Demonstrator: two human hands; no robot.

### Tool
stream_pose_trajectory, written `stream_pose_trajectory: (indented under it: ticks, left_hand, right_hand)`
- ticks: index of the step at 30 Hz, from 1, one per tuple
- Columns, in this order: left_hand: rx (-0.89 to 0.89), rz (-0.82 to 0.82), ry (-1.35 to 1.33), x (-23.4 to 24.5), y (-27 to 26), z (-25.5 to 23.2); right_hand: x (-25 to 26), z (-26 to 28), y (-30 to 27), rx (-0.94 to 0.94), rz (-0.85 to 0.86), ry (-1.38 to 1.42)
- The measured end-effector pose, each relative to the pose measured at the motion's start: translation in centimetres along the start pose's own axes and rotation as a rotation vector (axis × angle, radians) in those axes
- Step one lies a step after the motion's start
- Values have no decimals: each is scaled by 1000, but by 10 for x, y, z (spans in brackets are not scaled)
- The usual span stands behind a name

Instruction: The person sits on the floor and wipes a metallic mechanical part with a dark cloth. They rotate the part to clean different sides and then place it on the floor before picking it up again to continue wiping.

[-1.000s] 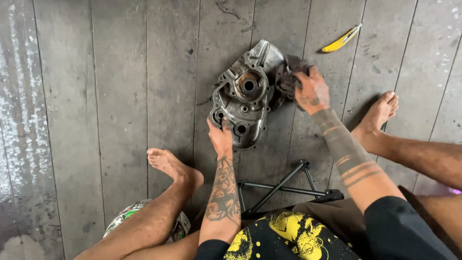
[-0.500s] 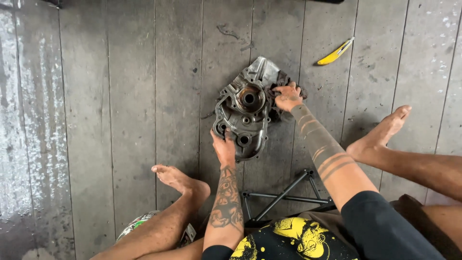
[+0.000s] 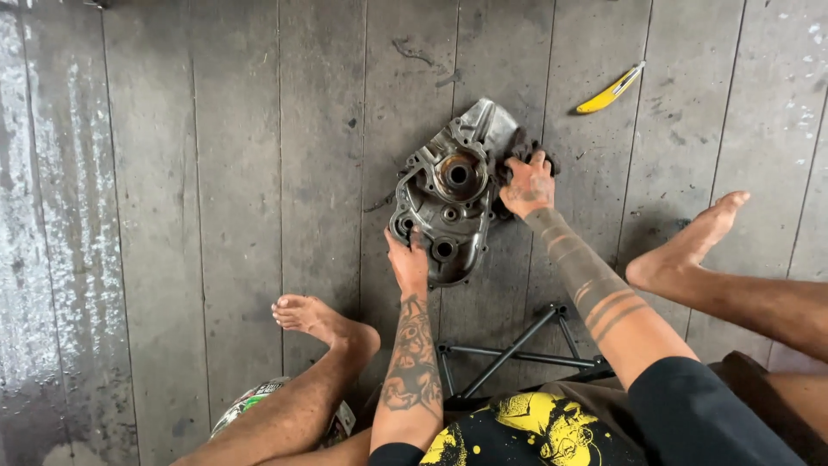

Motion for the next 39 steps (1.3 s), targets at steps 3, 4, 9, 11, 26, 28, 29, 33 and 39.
stream_pose_trajectory:
  ticks: [3,4,9,11,26,28,29,33,39]
  left_hand:
    - [21,-15,-12,-3,6,10]
    - [26,-22,8,4,-1,0]
    - [-10,-62,55,21,-26,-44]
    - [-3,-97,-7,15,-20,-26]
    - [-198,-472,417,-26,-86,-85]
    - [-291,-352,434,-37,-97,-89]
    - [-356,-268,474,-42,-102,-91]
    - [-422,93,620,-125,-28,-5]
    - [-766,266,787,-121,-41,-10]
  right_hand:
    - [4,-9,4,10,95,304]
    - [12,-11,1,-29,131,464]
    - [-24,-107,6,-493,124,942]
    - [1,-137,-20,-745,-92,1224]
    - [69,-155,-81,-1025,-239,1555]
    - [110,-138,-104,-876,-316,1549]
    - [129,-124,-114,-732,-333,1537]
    - [197,-71,-179,-687,-358,1503]
    - [174,-75,-201,-709,-234,1555]
Point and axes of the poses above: each hand's wrist, its own y-axis towards the middle knuckle, its own x-axis out of the back of the hand, z = x × y, the point moved 4 cm from there along y, towards the middle knuckle, and after that the axes turned 14 degrees about -z, right-handed, at the moved point
